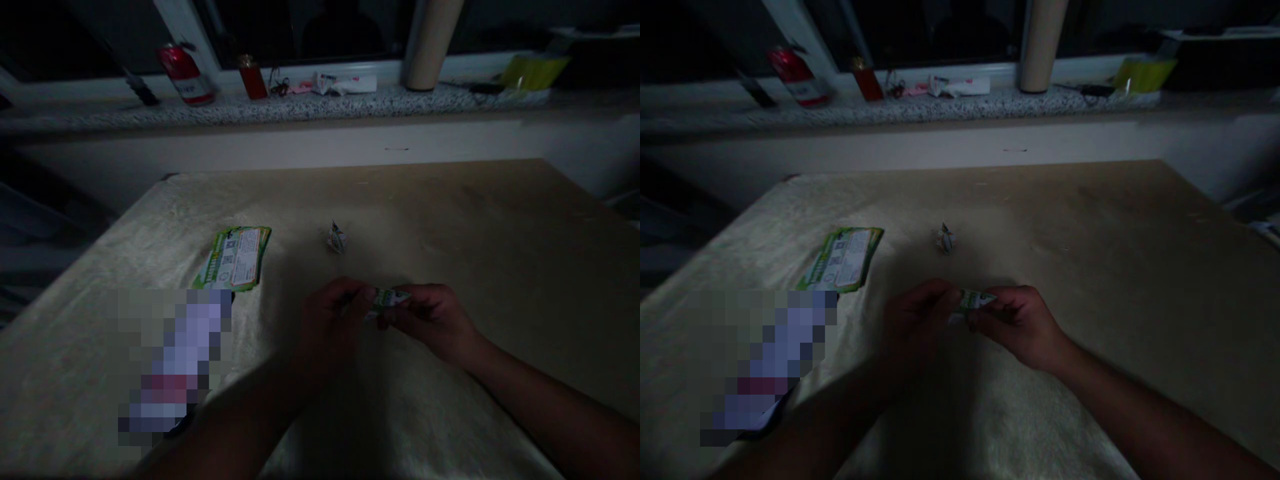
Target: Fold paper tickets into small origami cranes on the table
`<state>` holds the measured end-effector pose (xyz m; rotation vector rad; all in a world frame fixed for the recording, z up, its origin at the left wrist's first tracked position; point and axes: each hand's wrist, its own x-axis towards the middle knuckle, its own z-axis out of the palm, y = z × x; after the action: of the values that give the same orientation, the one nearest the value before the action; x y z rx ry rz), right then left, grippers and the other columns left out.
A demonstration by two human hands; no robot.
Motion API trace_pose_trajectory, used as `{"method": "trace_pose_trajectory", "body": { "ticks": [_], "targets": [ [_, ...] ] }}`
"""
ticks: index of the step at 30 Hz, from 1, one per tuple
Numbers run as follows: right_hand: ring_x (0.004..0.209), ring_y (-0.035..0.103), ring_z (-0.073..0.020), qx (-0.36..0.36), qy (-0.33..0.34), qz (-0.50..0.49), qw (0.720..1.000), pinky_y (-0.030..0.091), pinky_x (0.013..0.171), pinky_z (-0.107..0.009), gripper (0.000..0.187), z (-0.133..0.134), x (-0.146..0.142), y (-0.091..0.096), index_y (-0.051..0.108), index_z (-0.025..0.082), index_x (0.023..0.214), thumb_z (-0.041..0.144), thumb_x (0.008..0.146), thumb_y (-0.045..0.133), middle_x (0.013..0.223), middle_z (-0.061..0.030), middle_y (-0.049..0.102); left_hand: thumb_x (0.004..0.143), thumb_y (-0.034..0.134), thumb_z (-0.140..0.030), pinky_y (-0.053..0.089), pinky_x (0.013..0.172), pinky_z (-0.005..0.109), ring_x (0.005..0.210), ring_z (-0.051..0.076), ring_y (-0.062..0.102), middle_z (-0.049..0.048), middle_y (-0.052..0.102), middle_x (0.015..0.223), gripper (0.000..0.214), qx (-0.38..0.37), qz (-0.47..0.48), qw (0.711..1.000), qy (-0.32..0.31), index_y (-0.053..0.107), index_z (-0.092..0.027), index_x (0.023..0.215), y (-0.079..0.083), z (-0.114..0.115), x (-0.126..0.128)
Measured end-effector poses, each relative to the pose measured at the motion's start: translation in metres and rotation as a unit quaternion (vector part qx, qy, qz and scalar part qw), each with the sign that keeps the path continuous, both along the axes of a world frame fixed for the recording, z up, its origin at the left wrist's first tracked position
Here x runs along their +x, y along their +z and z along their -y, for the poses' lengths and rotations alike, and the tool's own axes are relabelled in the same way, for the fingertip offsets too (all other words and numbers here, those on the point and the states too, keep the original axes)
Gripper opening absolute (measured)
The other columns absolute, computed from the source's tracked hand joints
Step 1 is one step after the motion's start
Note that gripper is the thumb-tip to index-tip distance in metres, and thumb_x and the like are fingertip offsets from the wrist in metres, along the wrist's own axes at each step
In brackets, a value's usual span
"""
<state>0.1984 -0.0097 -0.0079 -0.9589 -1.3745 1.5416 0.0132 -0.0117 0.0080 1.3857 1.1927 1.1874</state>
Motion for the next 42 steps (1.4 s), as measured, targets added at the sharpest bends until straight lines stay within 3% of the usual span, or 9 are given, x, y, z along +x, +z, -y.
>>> {"method": "trace_pose_trajectory", "body": {
  "ticks": [14, 22, 29, 38, 42],
  "targets": [
    [0.056, 0.064, -0.0117, 0.028, -0.04, -0.015, 0.999, 0.05, 0.052, -0.021, 0.015, -0.003, 0.001, 0.003, 0.077, 0.019, 0.076, 0.032, 0.078, 0.085, 0.065, -0.0019, 0.073, 0.09, 0.067, -0.031, 0.049, 0.061, 0.022, 0.066, 0.012, 0.062, 0.0007, 0.07, 0.07, 0.018, -0.008, 0.027, 0.999, -0.025, 0.073, -0.017, 0.08, 0.0, 0.003, 0.002],
    [0.049, 0.06, -0.0115, 0.048, -0.118, 0.006, 0.992, 0.048, 0.046, -0.022, 0.024, -0.007, 0.004, 0.01, 0.076, 0.019, 0.071, 0.04, 0.077, 0.085, 0.059, -0.0006, 0.069, 0.083, 0.072, -0.032, 0.052, 0.064, 0.026, 0.067, 0.016, 0.067, 0.0046, 0.075, 0.073, 0.016, -0.046, -0.002, 0.998, -0.049, 0.076, -0.016, 0.081, 0.0, 0.0, 0.001],
    [0.059, 0.069, -0.0146, 0.094, -0.078, 0.057, 0.991, 0.054, 0.054, -0.022, 0.021, -0.005, 0.003, 0.015, 0.078, 0.019, 0.074, 0.036, 0.087, 0.076, 0.066, -0.0046, 0.076, 0.088, 0.07, -0.03, 0.052, 0.069, 0.025, 0.071, 0.015, 0.067, 0.0024, 0.075, 0.074, 0.015, -0.04, 0.034, 0.997, -0.05, 0.077, -0.018, 0.082, -0.003, 0.0, -0.002],
    [0.053, 0.064, -0.0132, 0.196, -0.073, 0.14, 0.968, 0.048, 0.049, -0.022, 0.018, -0.002, 0.009, 0.019, 0.077, 0.018, 0.076, 0.029, 0.09, 0.073, 0.062, -0.0031, 0.073, 0.086, 0.073, -0.032, 0.053, 0.072, 0.026, 0.073, 0.015, 0.068, 0.0035, 0.076, 0.078, 0.016, -0.065, 0.071, 0.991, -0.097, 0.077, -0.017, 0.086, -0.007, -0.002, -0.003],
    [0.056, 0.066, -0.0136, 0.179, -0.062, 0.134, 0.973, 0.05, 0.052, -0.023, 0.02, -0.003, 0.008, 0.016, 0.077, 0.018, 0.079, 0.032, 0.092, 0.07, 0.065, -0.0036, 0.074, 0.089, 0.07, -0.033, 0.052, 0.072, 0.026, 0.075, 0.015, 0.068, 0.0036, 0.075, 0.078, 0.018, -0.053, 0.048, 0.993, -0.092, 0.077, -0.017, 0.084, -0.005, -0.004, -0.005]
  ]
}}
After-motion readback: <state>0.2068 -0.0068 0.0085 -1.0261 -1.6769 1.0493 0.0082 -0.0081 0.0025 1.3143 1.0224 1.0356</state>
